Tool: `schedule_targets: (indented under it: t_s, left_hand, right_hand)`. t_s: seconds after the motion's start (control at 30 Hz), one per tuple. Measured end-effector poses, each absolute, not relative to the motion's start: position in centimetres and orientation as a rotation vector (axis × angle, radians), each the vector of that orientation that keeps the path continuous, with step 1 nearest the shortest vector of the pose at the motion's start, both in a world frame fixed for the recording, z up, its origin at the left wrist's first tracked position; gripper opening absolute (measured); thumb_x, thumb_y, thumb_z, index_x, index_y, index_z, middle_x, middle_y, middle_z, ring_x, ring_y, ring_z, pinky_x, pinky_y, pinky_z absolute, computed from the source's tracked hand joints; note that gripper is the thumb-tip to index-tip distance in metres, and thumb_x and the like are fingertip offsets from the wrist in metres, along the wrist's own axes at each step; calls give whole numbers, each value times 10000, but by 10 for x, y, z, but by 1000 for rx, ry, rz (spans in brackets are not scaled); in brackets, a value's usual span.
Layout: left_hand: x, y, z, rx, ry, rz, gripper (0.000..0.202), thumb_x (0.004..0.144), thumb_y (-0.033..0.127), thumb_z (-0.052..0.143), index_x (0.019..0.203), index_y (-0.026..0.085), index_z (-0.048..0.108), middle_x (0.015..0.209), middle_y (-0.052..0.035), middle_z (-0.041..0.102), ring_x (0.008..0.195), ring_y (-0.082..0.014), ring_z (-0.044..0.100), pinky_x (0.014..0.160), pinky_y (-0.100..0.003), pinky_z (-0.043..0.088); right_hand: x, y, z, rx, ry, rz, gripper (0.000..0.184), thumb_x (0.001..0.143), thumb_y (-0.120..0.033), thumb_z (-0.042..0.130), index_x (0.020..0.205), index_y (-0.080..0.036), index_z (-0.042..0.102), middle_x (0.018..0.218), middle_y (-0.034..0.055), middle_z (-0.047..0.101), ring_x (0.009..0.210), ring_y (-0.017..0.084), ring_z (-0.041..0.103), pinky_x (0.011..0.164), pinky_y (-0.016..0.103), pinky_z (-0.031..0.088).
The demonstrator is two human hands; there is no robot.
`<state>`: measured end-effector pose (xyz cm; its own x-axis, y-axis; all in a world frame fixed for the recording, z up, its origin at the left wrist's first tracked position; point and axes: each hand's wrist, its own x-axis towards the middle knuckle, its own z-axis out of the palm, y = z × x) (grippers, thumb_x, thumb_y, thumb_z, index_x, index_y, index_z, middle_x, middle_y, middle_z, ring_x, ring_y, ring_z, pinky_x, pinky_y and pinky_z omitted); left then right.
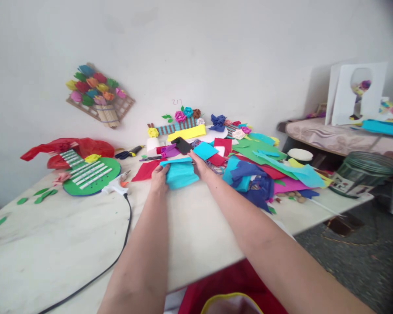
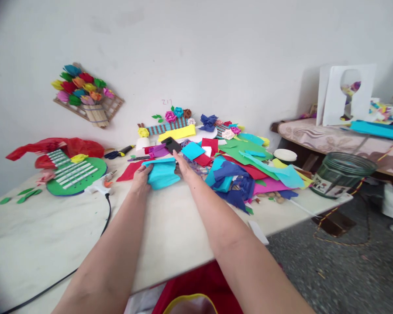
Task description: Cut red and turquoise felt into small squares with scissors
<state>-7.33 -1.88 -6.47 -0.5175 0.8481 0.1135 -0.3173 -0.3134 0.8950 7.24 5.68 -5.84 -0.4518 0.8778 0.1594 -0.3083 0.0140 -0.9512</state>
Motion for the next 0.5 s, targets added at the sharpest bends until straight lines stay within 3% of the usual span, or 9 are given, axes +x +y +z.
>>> schedule_targets:
  t_s: [0.1,0.3,0.5]
  left_hand:
    - [-76,-20,-64,784,1101,1862,385,485,342,797,765,150,615,628,-8,659,743,-230,657,674,-341,522]
    - [-79,-21,-63,748,1152,1799,288,549,285,767,773,158,639,629,-18,669,742,-234,666,687,-354,534]
    - [-78,-22,-61,721,1172,1772,326,588,298,761,830,105,658,742,-106,698,809,-272,667,739,-385,542]
  right_hand:
    - [78,52,-54,-548,-1352,1767,460,725,-604,535,992,-237,606,720,1,635,666,149,605,622,262,478]
    - [85,51,-51,-567,-1388,1732,488,726,-614,532,1004,-219,605,801,29,660,727,160,613,623,270,485]
    - [90,50,-50,-486,-1480,1719,497,646,-610,625,967,-230,609,858,27,672,723,156,609,591,263,503]
